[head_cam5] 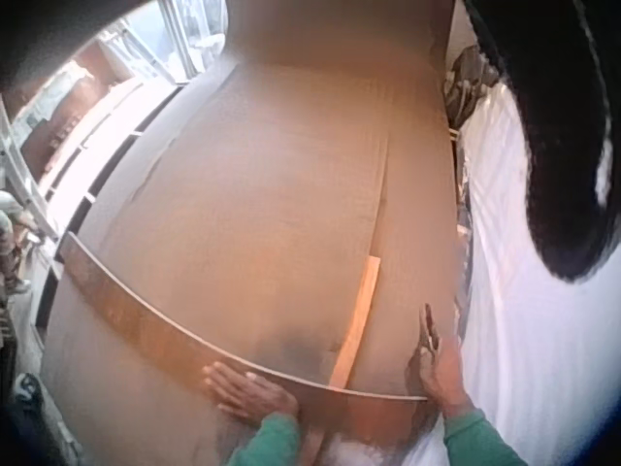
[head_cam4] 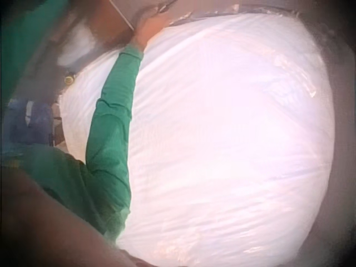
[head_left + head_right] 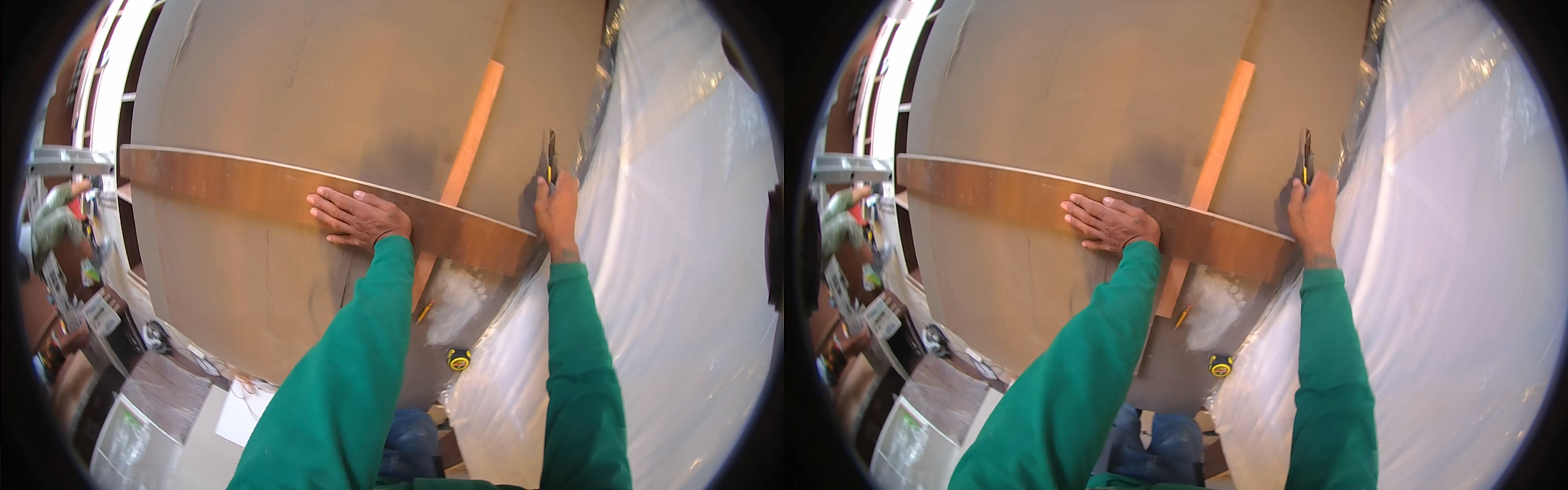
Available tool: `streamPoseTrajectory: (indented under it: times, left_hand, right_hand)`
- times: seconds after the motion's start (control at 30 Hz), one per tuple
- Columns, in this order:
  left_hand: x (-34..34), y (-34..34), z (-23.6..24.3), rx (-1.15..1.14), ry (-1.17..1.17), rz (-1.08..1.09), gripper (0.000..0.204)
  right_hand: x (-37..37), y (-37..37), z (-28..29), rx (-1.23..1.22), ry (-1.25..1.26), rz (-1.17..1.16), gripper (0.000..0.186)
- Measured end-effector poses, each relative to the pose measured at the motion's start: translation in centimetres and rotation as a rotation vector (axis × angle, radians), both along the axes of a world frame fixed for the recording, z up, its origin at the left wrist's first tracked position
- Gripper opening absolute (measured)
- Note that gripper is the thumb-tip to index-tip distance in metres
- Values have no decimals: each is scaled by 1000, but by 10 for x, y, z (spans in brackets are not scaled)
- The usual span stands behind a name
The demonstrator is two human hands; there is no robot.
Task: The person measures a large sheet of wood with a tape measure and marks it with a pencil. They then use a straight edge and a utility knife to cut the wood along the marked line. Finally, they lift and move the cut piece of wood.
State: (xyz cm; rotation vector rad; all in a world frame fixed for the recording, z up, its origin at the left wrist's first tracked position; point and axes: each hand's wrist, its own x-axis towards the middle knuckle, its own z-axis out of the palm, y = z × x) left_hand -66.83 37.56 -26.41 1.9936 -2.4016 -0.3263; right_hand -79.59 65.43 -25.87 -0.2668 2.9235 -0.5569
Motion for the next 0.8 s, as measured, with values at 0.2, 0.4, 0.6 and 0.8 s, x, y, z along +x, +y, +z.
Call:
streamPoseTrajectory:
  times: [0.2,0.4,0.6,0.8]
  left_hand:
    - [6,-5,-3,-36,13,0,67]
    - [3,-4,-4,-57,41,8,67]
    - [4,-4,-1,-42,53,4,68]
    - [5,-4,1,-50,61,0,68]
  right_hand:
    - [23,-73,89,-424,-572,-147,39]
    - [32,-134,110,-399,-604,363,31]
    - [35,-179,94,-231,-687,482,33]
    - [30,-181,84,-397,-916,316,45]
